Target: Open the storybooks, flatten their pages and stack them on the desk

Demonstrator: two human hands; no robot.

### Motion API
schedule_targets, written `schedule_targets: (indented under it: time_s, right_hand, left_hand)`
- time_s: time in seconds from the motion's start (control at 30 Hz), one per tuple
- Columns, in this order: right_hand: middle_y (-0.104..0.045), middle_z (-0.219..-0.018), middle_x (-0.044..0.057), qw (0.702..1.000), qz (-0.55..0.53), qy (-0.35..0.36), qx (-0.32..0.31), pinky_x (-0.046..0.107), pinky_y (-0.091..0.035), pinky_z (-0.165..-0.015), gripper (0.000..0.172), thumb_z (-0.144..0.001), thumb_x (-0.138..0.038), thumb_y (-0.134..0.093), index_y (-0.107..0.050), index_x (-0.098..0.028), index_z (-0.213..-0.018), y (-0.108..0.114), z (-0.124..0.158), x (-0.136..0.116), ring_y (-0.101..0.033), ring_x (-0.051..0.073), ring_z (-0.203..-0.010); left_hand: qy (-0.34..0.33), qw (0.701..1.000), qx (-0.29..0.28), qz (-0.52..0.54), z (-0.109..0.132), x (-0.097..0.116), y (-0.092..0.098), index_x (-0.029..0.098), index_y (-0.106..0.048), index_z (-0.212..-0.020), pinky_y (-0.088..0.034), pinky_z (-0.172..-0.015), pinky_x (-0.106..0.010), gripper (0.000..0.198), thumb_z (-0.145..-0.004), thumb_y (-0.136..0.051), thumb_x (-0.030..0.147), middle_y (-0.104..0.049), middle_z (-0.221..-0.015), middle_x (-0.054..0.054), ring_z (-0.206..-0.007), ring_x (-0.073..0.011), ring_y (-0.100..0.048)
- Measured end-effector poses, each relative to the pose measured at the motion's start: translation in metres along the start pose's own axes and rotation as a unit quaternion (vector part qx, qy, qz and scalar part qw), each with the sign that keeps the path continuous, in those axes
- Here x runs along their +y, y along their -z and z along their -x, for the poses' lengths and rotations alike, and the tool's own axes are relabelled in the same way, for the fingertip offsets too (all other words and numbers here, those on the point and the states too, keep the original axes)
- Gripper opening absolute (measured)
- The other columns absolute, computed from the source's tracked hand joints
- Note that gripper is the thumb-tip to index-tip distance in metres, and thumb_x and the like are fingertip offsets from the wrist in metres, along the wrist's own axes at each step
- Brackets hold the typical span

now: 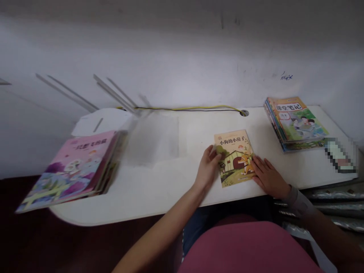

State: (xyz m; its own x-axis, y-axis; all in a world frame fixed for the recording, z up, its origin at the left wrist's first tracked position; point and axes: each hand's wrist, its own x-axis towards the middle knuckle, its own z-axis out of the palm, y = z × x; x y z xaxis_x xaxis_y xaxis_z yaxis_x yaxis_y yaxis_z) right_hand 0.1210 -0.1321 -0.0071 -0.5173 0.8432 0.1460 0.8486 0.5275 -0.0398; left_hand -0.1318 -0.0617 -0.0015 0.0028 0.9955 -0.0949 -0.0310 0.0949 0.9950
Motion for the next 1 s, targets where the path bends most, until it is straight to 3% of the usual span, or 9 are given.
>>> schedule_targets:
  time_s: [0.1, 0.23, 0.3, 0.43, 0.57, 0.7, 0.77, 0.93, 1.0]
  right_hand:
    - [-0.031, -0.152, 0.019, 1.000, -0.001, 0.001, 0.000, 0.047, -0.030, -0.110, 0.053, -0.096, -0.031, -0.037, -0.034, -0.009, -0.144, -0.001, -0.002, 0.000, -0.031, 0.026, -0.140]
    - [-0.033, -0.151, 0.019, 1.000, -0.013, -0.005, 0.007, 0.047, -0.030, -0.111, 0.053, -0.097, -0.032, -0.035, -0.034, -0.008, -0.144, 0.000, -0.003, -0.001, -0.030, 0.025, -0.141]
    - [-0.034, -0.151, 0.019, 1.000, -0.026, -0.009, 0.011, 0.047, -0.030, -0.111, 0.054, -0.097, -0.033, -0.035, -0.033, -0.008, -0.145, 0.000, -0.003, -0.002, -0.029, 0.025, -0.141]
    - [-0.032, -0.152, 0.017, 0.996, -0.082, -0.019, 0.035, 0.047, -0.032, -0.110, 0.061, -0.096, -0.036, -0.038, -0.021, -0.013, -0.150, 0.002, -0.004, -0.001, -0.031, 0.024, -0.140]
    - [-0.028, -0.153, 0.019, 0.977, -0.164, -0.082, 0.112, 0.045, -0.036, -0.109, 0.074, -0.096, -0.040, -0.038, 0.003, -0.013, -0.152, 0.001, -0.003, 0.001, -0.032, 0.025, -0.140]
    - [-0.032, -0.150, 0.024, 0.920, -0.227, -0.241, 0.208, 0.043, -0.046, -0.100, 0.080, -0.097, -0.042, -0.035, 0.020, -0.013, -0.148, -0.009, 0.000, 0.004, -0.049, 0.026, -0.128]
    - [-0.034, -0.148, 0.026, 0.905, -0.232, -0.275, 0.227, 0.041, -0.048, -0.097, 0.078, -0.097, -0.040, -0.034, 0.018, -0.011, -0.148, -0.014, 0.000, 0.005, -0.055, 0.025, -0.122]
    - [-0.051, -0.136, 0.022, 0.968, -0.102, -0.186, 0.131, 0.049, -0.039, -0.106, 0.050, -0.093, -0.031, -0.042, -0.043, -0.008, -0.137, -0.009, -0.005, 0.003, -0.045, 0.031, -0.129]
    - [-0.052, -0.135, 0.020, 0.977, -0.073, -0.170, 0.108, 0.048, -0.038, -0.107, 0.042, -0.092, -0.029, -0.045, -0.053, -0.008, -0.128, -0.005, -0.007, 0.001, -0.045, 0.031, -0.129]
  left_hand:
    - [0.087, 0.986, 0.043, 0.133, 0.019, 0.011, 0.001, 0.017, -0.048, -0.118, -0.050, -0.096, -0.035, 0.043, -0.078, -0.063, 0.024, -0.057, -0.127, -0.014, -0.116, -0.0227, -0.058]
    - [0.172, 0.967, -0.094, 0.165, 0.048, 0.018, -0.012, 0.017, -0.050, -0.112, -0.059, -0.065, -0.031, 0.046, -0.072, -0.070, 0.025, -0.063, -0.116, -0.013, -0.089, -0.0218, -0.068]
    - [0.187, 0.965, -0.117, 0.142, 0.058, 0.019, -0.018, 0.018, -0.047, -0.114, -0.057, -0.052, -0.027, 0.048, -0.071, -0.069, 0.024, -0.063, -0.113, -0.011, -0.076, -0.0192, -0.069]
    - [0.107, 0.988, -0.081, 0.081, 0.057, 0.030, -0.021, 0.021, -0.045, -0.118, -0.057, -0.047, -0.024, 0.050, -0.071, -0.062, 0.020, -0.059, -0.109, -0.006, -0.082, -0.0178, -0.065]
    - [0.010, 0.995, -0.089, 0.046, 0.033, 0.051, -0.032, 0.024, -0.046, -0.121, -0.059, -0.049, -0.024, 0.054, -0.070, -0.062, 0.020, -0.057, -0.107, -0.003, -0.089, -0.0181, -0.061]
    - [0.019, 0.982, -0.159, 0.101, -0.007, 0.067, -0.075, 0.024, -0.046, -0.118, -0.057, -0.048, -0.022, 0.055, -0.065, -0.061, 0.017, -0.060, -0.105, -0.003, -0.083, -0.0173, -0.065]
    - [0.044, 0.974, -0.178, 0.135, -0.028, 0.074, -0.106, 0.023, -0.046, -0.113, -0.058, -0.050, -0.024, 0.052, -0.064, -0.059, 0.014, -0.063, -0.103, -0.003, -0.078, -0.0173, -0.067]
    - [0.075, 0.946, -0.245, 0.199, -0.070, 0.092, -0.190, 0.019, -0.049, -0.111, -0.060, -0.071, -0.034, 0.049, -0.065, -0.051, 0.003, -0.066, -0.105, -0.006, -0.087, -0.0175, -0.067]
    - [0.060, 0.942, -0.279, 0.178, -0.083, 0.095, -0.223, 0.018, -0.051, -0.114, -0.058, -0.076, -0.034, 0.051, -0.068, -0.046, -0.001, -0.067, -0.103, -0.004, -0.091, -0.0171, -0.065]
